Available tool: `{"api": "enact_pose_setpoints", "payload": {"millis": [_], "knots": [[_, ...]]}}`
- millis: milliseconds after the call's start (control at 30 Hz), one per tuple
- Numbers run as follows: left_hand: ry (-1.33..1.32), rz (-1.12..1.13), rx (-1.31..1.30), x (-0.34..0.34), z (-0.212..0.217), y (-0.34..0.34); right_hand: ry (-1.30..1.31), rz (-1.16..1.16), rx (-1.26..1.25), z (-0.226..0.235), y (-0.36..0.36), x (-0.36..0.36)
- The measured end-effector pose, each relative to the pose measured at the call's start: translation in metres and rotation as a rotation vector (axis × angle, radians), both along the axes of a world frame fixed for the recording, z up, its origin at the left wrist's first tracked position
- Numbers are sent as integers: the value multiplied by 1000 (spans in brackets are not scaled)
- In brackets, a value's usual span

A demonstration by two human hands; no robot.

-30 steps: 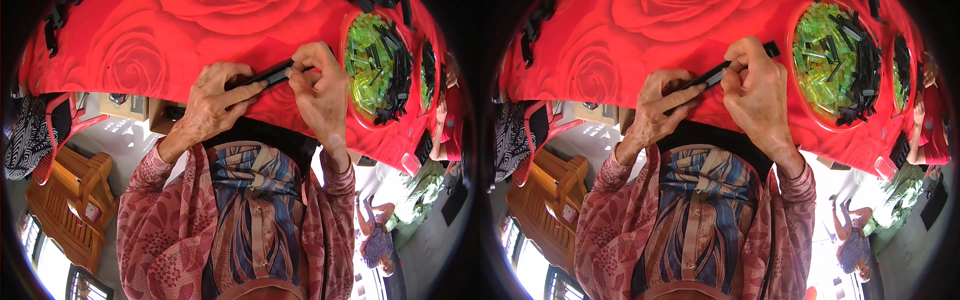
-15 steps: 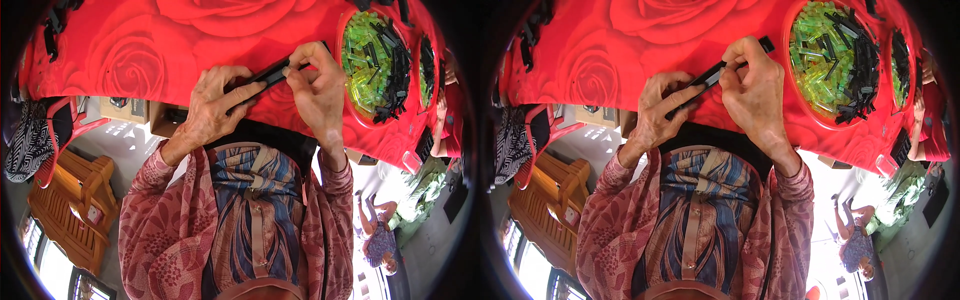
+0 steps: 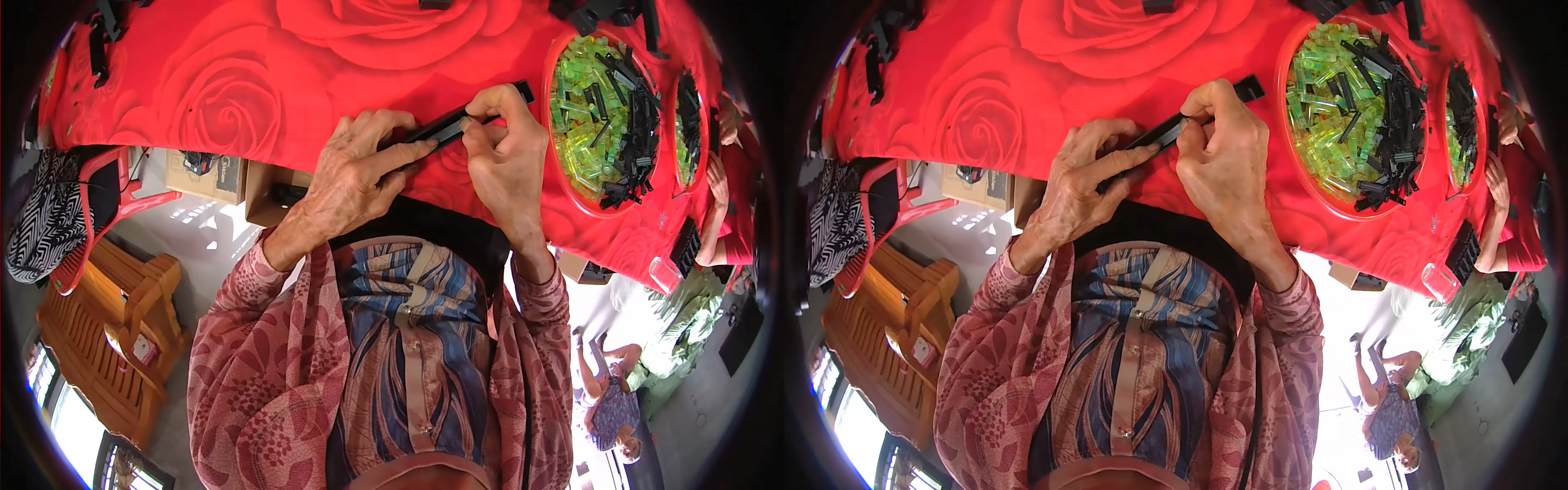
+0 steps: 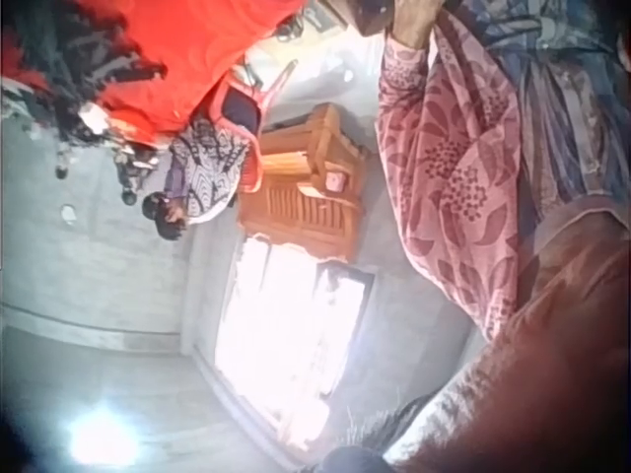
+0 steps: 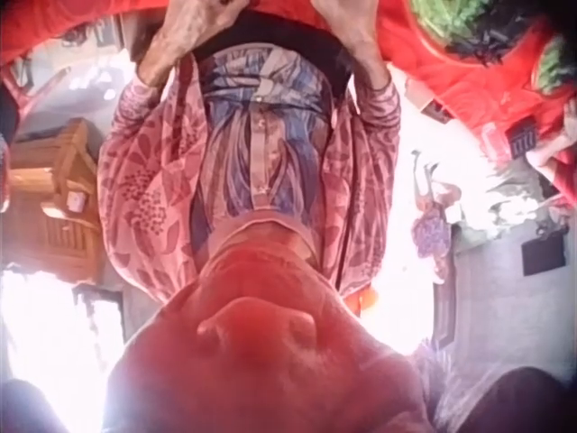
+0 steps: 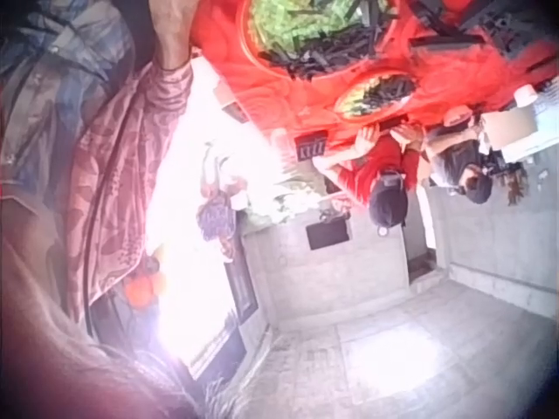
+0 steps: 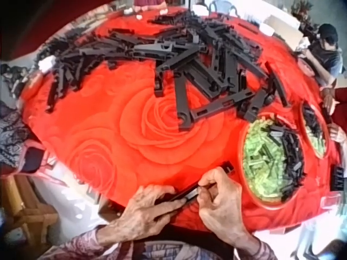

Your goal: The person assembles plastic parts by fitting small components into black plastic casings by hand, pressing them into place, and placing the finished assemblies into a box.

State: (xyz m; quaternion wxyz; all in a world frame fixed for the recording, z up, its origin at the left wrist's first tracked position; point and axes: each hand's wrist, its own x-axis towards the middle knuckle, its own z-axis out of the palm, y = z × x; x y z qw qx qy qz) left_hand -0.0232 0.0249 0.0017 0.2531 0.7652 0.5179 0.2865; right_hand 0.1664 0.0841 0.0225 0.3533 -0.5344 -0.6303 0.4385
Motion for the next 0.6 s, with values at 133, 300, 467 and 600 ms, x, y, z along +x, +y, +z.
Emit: {"api": "enact_pose_setpoints", "payload": {"millis": [133, 300, 467, 600], "knots": [[-117, 2, -30, -1, -2, 1, -35, 0, 56, -1, 2, 0], [-70, 36, 96, -2, -8, -2, 46, -28, 22, -7, 5, 5], [-63, 68, 71, -6, 2, 1, 84, -64, 19, -4, 0, 5], [-108, 103, 98, -10, -5, 3, 151, -136, -36, -2, -12, -3]]}}
